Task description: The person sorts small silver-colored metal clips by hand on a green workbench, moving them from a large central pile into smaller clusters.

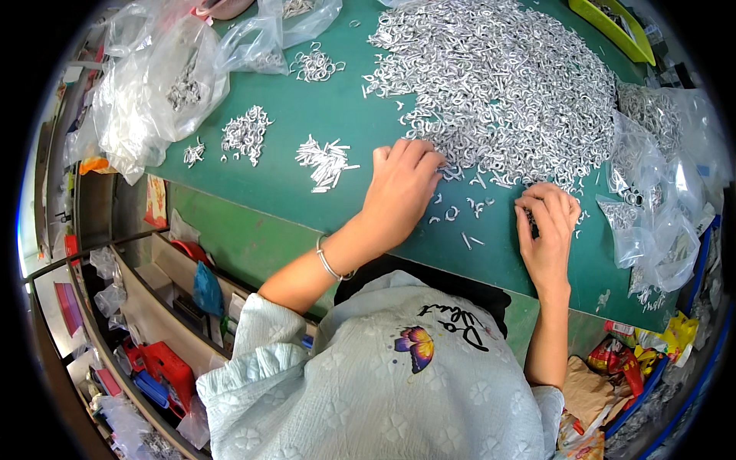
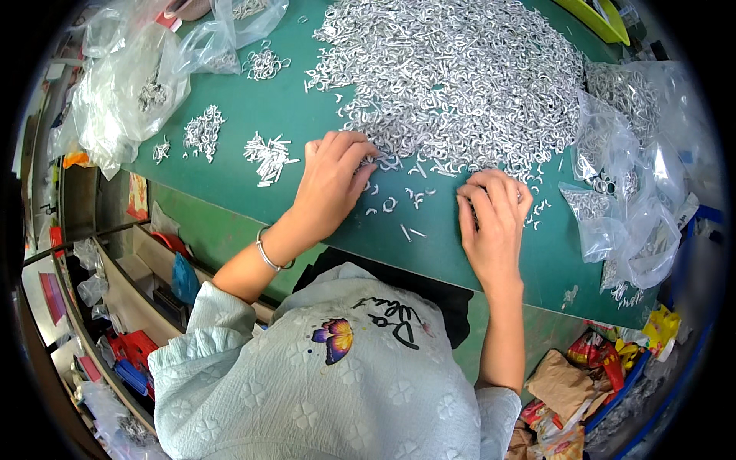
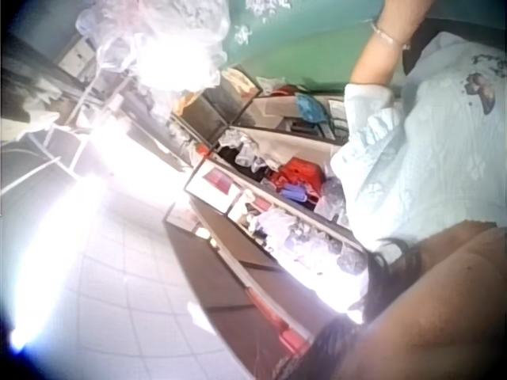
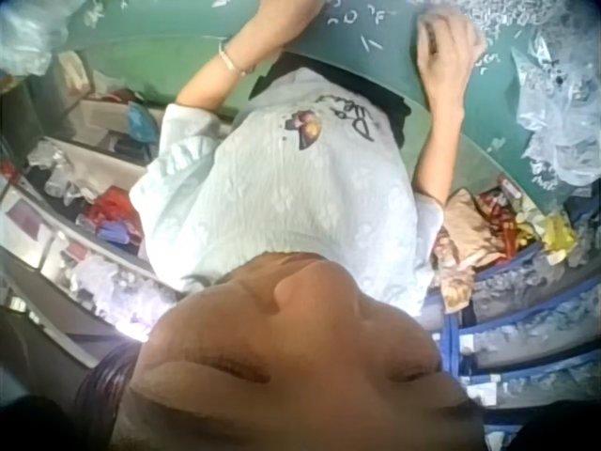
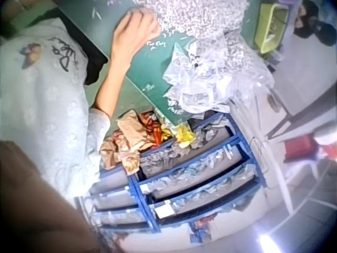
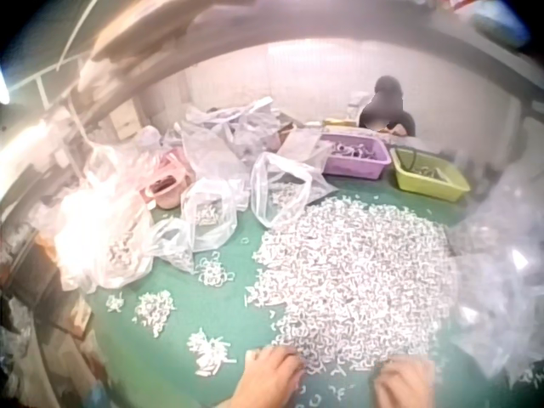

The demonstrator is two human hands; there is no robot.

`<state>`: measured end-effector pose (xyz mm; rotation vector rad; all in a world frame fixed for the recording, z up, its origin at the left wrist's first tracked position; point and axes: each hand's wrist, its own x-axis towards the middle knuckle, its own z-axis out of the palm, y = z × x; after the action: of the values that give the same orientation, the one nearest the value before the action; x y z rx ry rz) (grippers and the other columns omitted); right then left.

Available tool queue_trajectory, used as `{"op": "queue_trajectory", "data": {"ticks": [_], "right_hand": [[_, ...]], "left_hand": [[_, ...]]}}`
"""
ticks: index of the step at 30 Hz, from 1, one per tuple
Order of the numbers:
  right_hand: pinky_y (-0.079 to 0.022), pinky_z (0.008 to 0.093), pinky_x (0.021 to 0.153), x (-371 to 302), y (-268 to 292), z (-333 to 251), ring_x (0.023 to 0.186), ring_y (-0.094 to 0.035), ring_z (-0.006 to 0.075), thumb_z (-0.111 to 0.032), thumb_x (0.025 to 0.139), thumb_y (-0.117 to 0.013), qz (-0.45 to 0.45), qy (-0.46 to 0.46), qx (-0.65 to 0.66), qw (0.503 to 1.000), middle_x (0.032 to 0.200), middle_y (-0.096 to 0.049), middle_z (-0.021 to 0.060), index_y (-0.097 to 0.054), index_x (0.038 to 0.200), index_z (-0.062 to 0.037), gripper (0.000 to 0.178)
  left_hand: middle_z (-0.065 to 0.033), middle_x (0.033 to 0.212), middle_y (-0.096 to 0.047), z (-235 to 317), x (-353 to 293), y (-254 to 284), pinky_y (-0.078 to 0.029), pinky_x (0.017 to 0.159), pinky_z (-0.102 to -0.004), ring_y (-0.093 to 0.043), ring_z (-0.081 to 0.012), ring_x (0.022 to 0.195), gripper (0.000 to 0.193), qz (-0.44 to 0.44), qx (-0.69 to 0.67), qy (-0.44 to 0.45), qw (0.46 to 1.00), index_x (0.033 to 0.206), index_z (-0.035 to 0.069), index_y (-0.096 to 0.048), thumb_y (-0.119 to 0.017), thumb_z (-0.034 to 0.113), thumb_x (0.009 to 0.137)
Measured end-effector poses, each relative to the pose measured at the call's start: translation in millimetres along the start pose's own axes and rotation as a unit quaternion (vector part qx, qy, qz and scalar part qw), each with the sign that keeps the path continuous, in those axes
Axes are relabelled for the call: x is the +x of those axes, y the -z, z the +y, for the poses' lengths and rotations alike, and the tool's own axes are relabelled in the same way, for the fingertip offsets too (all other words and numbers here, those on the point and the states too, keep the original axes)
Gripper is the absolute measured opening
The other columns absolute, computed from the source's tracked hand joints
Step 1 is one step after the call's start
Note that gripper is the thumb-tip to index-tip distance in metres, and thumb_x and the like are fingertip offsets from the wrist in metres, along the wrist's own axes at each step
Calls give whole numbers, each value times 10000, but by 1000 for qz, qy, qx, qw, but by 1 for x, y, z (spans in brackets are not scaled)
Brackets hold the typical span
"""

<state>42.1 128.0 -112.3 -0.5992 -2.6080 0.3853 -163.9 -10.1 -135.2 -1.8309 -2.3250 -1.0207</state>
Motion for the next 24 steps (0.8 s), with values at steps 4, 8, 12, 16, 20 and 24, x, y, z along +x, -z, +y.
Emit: {"op": "queue_trajectory", "data": {"ticks": [4, 8, 12, 16, 20, 24], "right_hand": [[-363, 397, 857, 27, -23, -29, 948, -539, 237, -97, 782, -737, 39, -5, -8, 999, 950, -579, 52, -621, 903, -60, 171], [-364, 406, 850, 37, -36, -27, 943, -503, 256, -112, 785, -727, -26, -18, -43, 999, 959, -538, 76, -610, 883, -49, 164], [-360, 421, 870, 34, -29, -16, 952, -497, 268, -78, 808, -679, -61, 23, -69, 995, 980, -533, 92, -590, 890, -39, 127], [-363, 413, 880, 33, -15, -16, 966, -500, 275, -43, 826, -632, -97, 26, -52, 994, 996, -534, 107, -574, 902, -28, 97], [-368, 395, 868, 32, -12, -14, 967, -499, 289, -30, 824, -626, -93, 27, -81, 992, 995, -532, 120, -564, 908, -21, 106], [-367, 400, 838, 11, 10, -22, 961, -495, 298, -28, 816, -632, -114, -9, -32, 993, 1004, -527, 127, -558, 915, -19, 123]], "left_hand": [[-56, 1049, -545, 13, 3, 1, -347, 792, -387, -508, -252, 968, 217, -13, 1, -22, 1000, 969, 80, -645, -740, 92, 774], [-58, 1054, -539, 7, 9, -4, -347, 799, -391, -504, -249, 977, 189, -41, 3, -24, 999, 936, 80, -650, -739, 88, 769], [-51, 1031, -563, 8, 11, -3, -343, 803, -393, -523, -245, 955, 150, -41, -31, -5, 999, 907, 87, -640, -721, 67, 782], [-50, 981, -598, 12, 14, -2, -364, 785, -388, -552, -249, 924, 133, -22, -71, 18, 997, 905, 82, -629, -700, 48, 798], [-64, 971, -602, 40, -4, 6, -390, 752, -377, -567, -248, 878, 137, -97, -89, -48, 990, 926, 68, -632, -695, 51, 805], [-76, 973, -593, 51, -37, -10, -392, 749, -358, -565, -243, 859, 175, -137, -122, -80, 980, 967, 56, -647, -687, 45, 796]]}}
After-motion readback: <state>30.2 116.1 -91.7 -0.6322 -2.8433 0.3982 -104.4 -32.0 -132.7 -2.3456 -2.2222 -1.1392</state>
